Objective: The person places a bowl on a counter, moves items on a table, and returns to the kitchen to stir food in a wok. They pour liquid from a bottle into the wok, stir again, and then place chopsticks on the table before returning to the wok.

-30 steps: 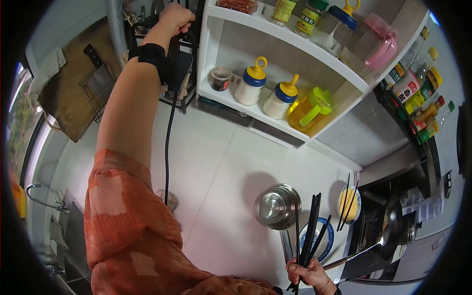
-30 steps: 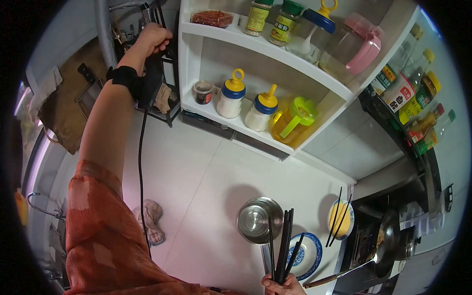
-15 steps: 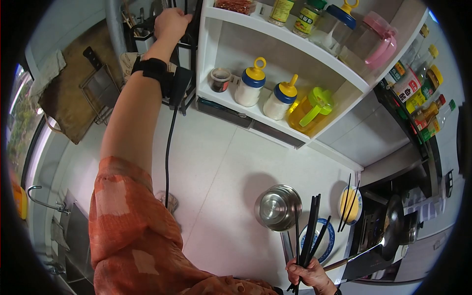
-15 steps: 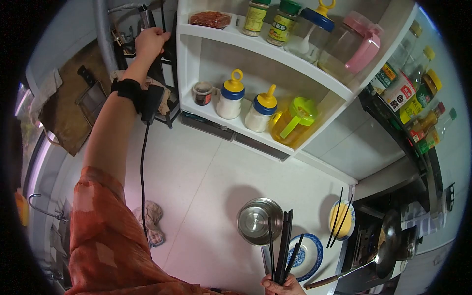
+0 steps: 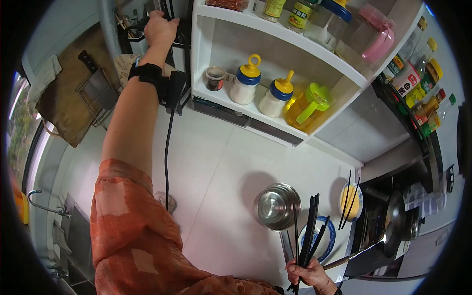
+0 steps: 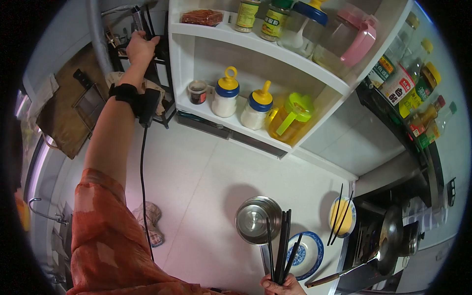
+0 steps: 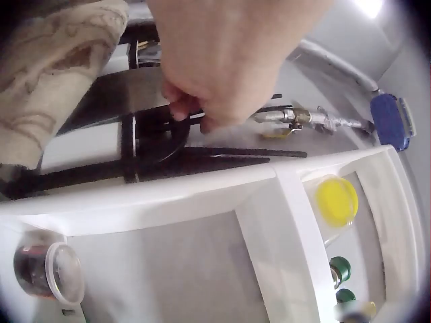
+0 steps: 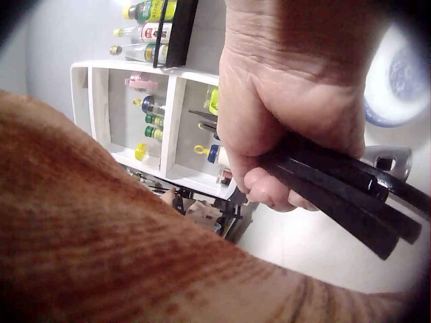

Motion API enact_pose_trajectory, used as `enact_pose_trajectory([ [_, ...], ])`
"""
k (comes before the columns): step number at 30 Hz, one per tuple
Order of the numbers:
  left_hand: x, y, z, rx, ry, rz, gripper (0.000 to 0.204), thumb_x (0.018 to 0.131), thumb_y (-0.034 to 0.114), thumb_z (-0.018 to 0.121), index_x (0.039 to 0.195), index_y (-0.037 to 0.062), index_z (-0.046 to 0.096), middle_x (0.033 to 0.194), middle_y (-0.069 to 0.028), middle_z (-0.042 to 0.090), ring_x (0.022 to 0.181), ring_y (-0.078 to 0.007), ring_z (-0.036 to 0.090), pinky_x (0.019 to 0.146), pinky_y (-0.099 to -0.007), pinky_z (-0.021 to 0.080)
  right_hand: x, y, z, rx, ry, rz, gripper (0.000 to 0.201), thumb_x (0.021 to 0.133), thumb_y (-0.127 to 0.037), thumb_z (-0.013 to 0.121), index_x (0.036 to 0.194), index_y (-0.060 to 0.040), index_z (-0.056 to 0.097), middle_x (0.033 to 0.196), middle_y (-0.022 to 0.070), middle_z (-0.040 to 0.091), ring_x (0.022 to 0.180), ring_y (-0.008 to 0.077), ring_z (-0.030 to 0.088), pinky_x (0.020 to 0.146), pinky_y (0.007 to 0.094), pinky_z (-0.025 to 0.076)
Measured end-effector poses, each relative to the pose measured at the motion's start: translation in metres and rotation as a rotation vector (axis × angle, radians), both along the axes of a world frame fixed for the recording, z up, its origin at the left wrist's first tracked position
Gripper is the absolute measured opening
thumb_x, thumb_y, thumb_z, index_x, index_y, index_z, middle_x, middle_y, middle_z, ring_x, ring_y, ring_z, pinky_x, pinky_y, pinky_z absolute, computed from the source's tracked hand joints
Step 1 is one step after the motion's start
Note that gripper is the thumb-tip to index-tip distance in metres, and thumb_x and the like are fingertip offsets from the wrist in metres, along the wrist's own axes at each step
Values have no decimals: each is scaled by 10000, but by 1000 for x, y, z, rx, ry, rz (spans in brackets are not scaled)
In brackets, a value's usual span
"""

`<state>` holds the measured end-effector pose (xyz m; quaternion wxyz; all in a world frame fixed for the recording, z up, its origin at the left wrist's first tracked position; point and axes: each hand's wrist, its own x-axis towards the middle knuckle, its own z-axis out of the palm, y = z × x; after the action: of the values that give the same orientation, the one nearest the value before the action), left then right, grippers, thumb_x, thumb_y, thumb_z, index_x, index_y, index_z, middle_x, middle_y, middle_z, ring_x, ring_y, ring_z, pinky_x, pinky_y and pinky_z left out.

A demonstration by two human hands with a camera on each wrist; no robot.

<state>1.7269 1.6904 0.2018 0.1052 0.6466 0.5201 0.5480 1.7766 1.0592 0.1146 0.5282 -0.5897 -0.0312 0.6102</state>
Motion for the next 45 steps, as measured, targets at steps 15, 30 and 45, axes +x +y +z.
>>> enact_pose_trajectory([
  [15,2,9,33,-84,116,-346,228,759,217,637,879,23,628,612,-27,544,509,-104,529,435,-273,399,-1,-2,0,16,-40,33,138,829,-72,611,878,56,590,531,59,492,463,165,491,443,296,394],
  [30,-7,89,26,-123,36,-399,309,833,253,469,1013,34,590,720,-82,640,615,-170,615,597,-305,474,2,-14,-2,51,-57,179,153,877,-148,573,914,-1,554,609,0,498,503,81,485,472,231,409],
  [45,-31,-83,110,479,-228,-479,153,707,11,517,754,-131,546,612,-212,583,477,-251,581,394,-295,477,-6,-26,1,152,-83,174,199,883,-211,573,921,-16,562,562,-25,470,471,49,448,466,211,406],
])
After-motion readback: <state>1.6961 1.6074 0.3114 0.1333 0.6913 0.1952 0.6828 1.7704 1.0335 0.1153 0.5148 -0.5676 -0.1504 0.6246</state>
